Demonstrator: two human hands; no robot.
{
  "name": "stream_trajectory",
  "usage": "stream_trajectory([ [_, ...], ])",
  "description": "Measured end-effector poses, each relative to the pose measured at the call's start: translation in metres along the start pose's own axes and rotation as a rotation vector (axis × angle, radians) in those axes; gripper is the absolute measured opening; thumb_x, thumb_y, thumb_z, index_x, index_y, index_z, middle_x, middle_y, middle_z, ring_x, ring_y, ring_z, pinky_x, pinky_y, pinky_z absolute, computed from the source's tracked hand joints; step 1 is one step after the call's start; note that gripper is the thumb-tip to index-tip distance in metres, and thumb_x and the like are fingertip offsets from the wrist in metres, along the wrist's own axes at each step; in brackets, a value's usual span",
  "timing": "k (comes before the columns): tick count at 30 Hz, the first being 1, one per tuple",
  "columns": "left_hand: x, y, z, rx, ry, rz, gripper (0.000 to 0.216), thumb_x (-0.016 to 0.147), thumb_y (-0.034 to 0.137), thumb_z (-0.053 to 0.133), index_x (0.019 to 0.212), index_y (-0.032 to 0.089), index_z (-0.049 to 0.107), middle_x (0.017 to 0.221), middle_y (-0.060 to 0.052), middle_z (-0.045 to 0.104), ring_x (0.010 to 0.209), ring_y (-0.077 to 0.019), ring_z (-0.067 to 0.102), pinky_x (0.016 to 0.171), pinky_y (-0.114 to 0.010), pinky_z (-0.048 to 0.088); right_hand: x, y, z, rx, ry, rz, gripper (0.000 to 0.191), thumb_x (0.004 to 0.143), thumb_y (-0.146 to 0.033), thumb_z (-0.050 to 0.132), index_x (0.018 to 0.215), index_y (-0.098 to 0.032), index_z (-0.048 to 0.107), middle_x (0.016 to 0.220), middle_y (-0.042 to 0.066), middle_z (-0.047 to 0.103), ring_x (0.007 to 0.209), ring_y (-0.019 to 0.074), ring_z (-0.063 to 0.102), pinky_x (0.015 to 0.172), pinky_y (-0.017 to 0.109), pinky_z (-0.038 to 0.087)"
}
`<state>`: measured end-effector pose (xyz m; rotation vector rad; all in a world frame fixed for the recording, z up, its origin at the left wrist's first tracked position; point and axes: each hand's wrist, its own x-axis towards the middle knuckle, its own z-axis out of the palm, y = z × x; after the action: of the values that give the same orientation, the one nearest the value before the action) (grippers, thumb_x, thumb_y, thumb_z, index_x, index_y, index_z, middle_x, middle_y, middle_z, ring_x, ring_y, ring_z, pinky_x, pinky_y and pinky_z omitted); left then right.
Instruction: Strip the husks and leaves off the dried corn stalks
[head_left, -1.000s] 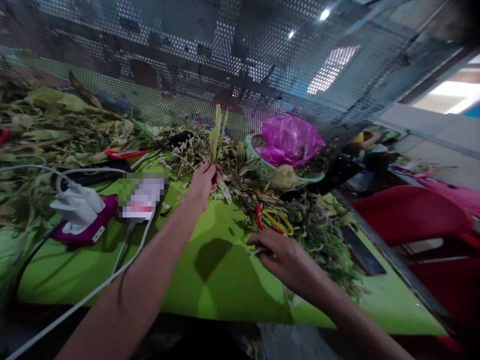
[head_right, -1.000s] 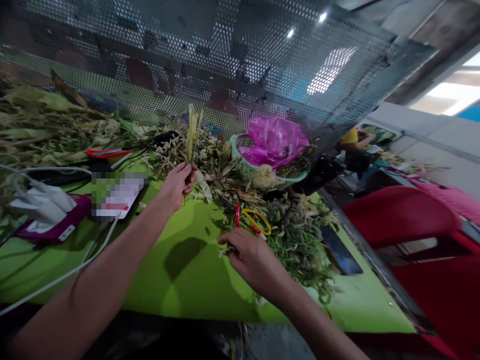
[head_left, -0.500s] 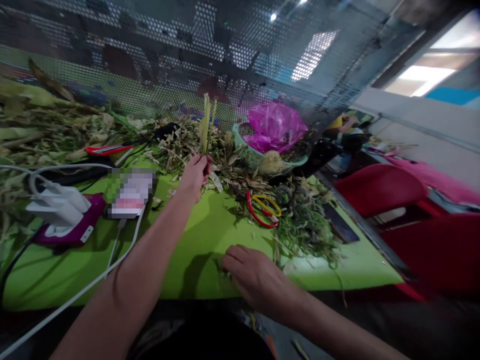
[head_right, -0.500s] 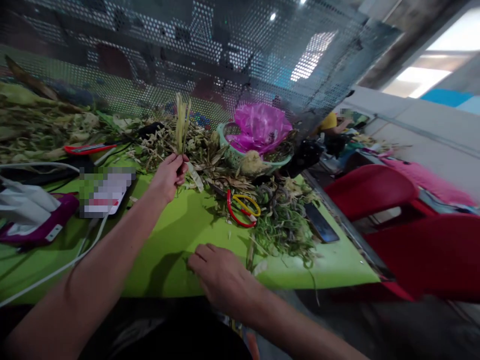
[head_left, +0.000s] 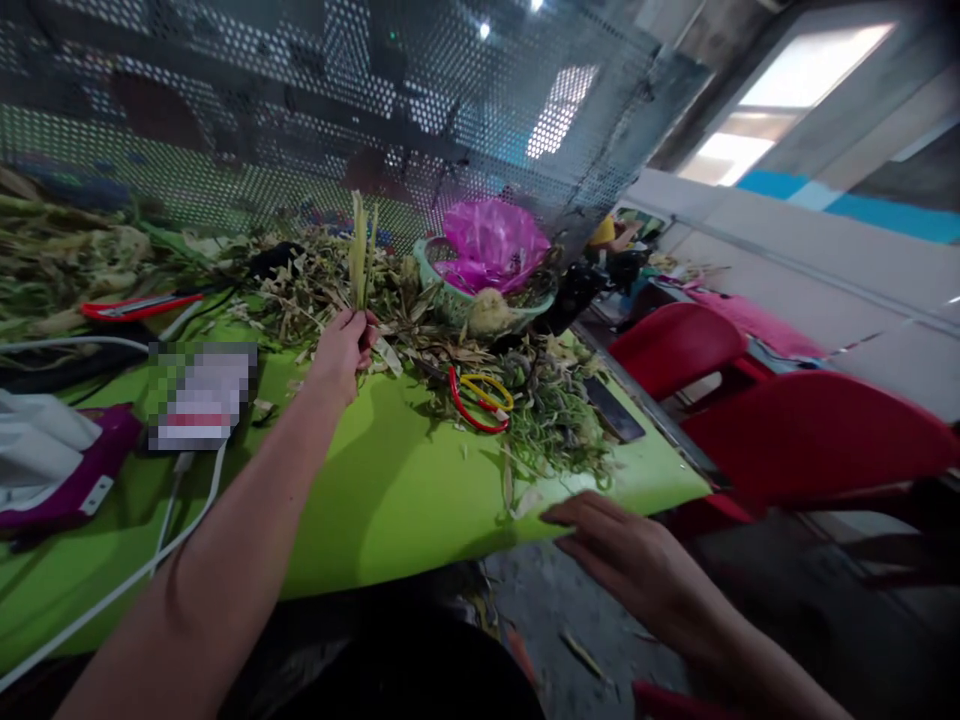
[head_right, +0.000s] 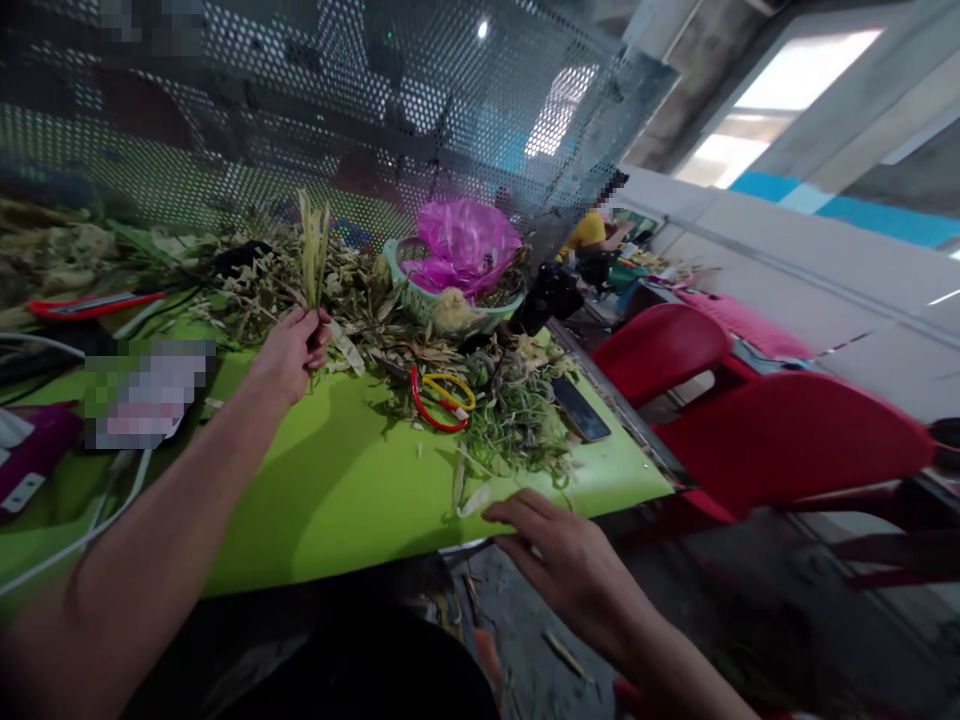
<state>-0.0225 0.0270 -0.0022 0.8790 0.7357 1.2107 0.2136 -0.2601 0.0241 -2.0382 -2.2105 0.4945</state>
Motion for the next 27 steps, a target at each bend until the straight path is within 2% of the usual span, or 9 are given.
stream_trajectory([
  [3, 0.001, 0.000, -0.003, 0.015, 0.019, -0.010, 0.012, 0.086, 0.020, 0.047, 0.074, 0.017, 0.050, 0.048, 0.006, 0.042, 0.033, -0.0030, 0.023, 0.034, -0.016, 0.015, 0.018, -0.006, 0.006, -0.052, 0.093, -0.031, 0.020, 0.093, -0.023, 0.043, 0.106, -0.021, 0.058, 0.104, 0.010, 0.060, 0.087, 0.0193, 0.061, 0.076, 0.032, 0.048],
  [7, 0.003, 0.000, -0.004, 0.021, 0.032, -0.011, 0.012, 0.085, 0.020, 0.047, 0.075, 0.017, 0.052, 0.049, 0.006, 0.042, 0.034, -0.0033, 0.025, 0.034, -0.015, 0.017, 0.014, -0.006, 0.013, -0.024, -0.009, -0.099, 0.022, 0.095, -0.022, 0.039, 0.085, -0.019, 0.058, 0.087, 0.007, 0.059, 0.075, 0.0158, 0.058, 0.068, 0.027, 0.046],
  [10, 0.001, -0.001, -0.003, 0.021, 0.018, -0.013, 0.012, 0.085, 0.022, 0.049, 0.074, 0.017, 0.051, 0.049, 0.006, 0.043, 0.034, -0.0030, 0.025, 0.035, -0.015, 0.017, 0.015, -0.006, 0.006, 0.043, 0.002, -0.101, 0.019, 0.095, -0.022, 0.040, 0.089, -0.020, 0.058, 0.086, 0.006, 0.061, 0.076, 0.0153, 0.059, 0.068, 0.026, 0.046],
  [14, -0.001, -0.002, -0.001, 0.031, 0.002, -0.019, 0.013, 0.085, 0.023, 0.050, 0.074, 0.017, 0.051, 0.049, 0.006, 0.042, 0.033, -0.0029, 0.025, 0.034, -0.015, 0.018, 0.038, -0.008, 0.003, -0.046, 0.106, -0.092, 0.026, 0.096, -0.021, 0.037, 0.115, -0.022, 0.055, 0.100, 0.008, 0.063, 0.089, 0.0181, 0.061, 0.077, 0.030, 0.046],
  [15, -0.001, -0.003, -0.001, 0.033, 0.004, -0.021, 0.013, 0.085, 0.024, 0.050, 0.074, 0.017, 0.052, 0.049, 0.006, 0.042, 0.033, -0.0028, 0.025, 0.034, -0.015, 0.018, 0.044, -0.009, 0.004, -0.084, 0.099, -0.100, 0.026, 0.096, -0.020, 0.037, 0.114, -0.022, 0.055, 0.097, 0.008, 0.063, 0.086, 0.0181, 0.061, 0.075, 0.030, 0.046],
  [18, 0.000, -0.002, -0.002, 0.031, 0.012, -0.026, 0.012, 0.085, 0.023, 0.050, 0.074, 0.017, 0.052, 0.050, 0.006, 0.042, 0.033, -0.0027, 0.025, 0.034, -0.015, 0.018, 0.053, -0.014, 0.007, -0.137, 0.075, -0.135, 0.023, 0.095, -0.019, 0.038, 0.095, -0.019, 0.061, 0.086, 0.007, 0.061, 0.077, 0.0173, 0.059, 0.071, 0.029, 0.045],
  [20, -0.001, 0.000, -0.002, 0.033, 0.012, -0.032, 0.013, 0.086, 0.021, 0.048, 0.074, 0.017, 0.052, 0.050, 0.006, 0.042, 0.033, -0.0028, 0.026, 0.034, -0.015, 0.018, 0.050, -0.017, 0.007, -0.065, 0.096, -0.150, 0.022, 0.093, -0.017, 0.039, 0.088, -0.019, 0.060, 0.087, 0.007, 0.060, 0.079, 0.0170, 0.058, 0.072, 0.028, 0.045],
  [24, -0.002, 0.003, 0.001, 0.025, 0.007, -0.033, 0.013, 0.085, 0.022, 0.049, 0.073, 0.017, 0.051, 0.049, 0.006, 0.042, 0.033, -0.0028, 0.025, 0.034, -0.015, 0.018, 0.035, -0.020, -0.001, 0.242, 0.140, -0.134, 0.014, 0.088, -0.017, 0.049, 0.085, -0.020, 0.062, 0.102, 0.009, 0.061, 0.091, 0.0174, 0.059, 0.076, 0.027, 0.047],
  [27, -0.002, 0.001, 0.001, 0.018, 0.006, -0.034, 0.013, 0.084, 0.024, 0.051, 0.073, 0.017, 0.051, 0.048, 0.006, 0.042, 0.032, -0.0026, 0.023, 0.034, -0.015, 0.017, 0.022, -0.017, -0.005, 0.441, 0.083, -0.069, 0.009, 0.083, -0.024, 0.059, 0.078, -0.019, 0.063, 0.098, 0.008, 0.065, 0.086, 0.0175, 0.061, 0.072, 0.027, 0.048],
])
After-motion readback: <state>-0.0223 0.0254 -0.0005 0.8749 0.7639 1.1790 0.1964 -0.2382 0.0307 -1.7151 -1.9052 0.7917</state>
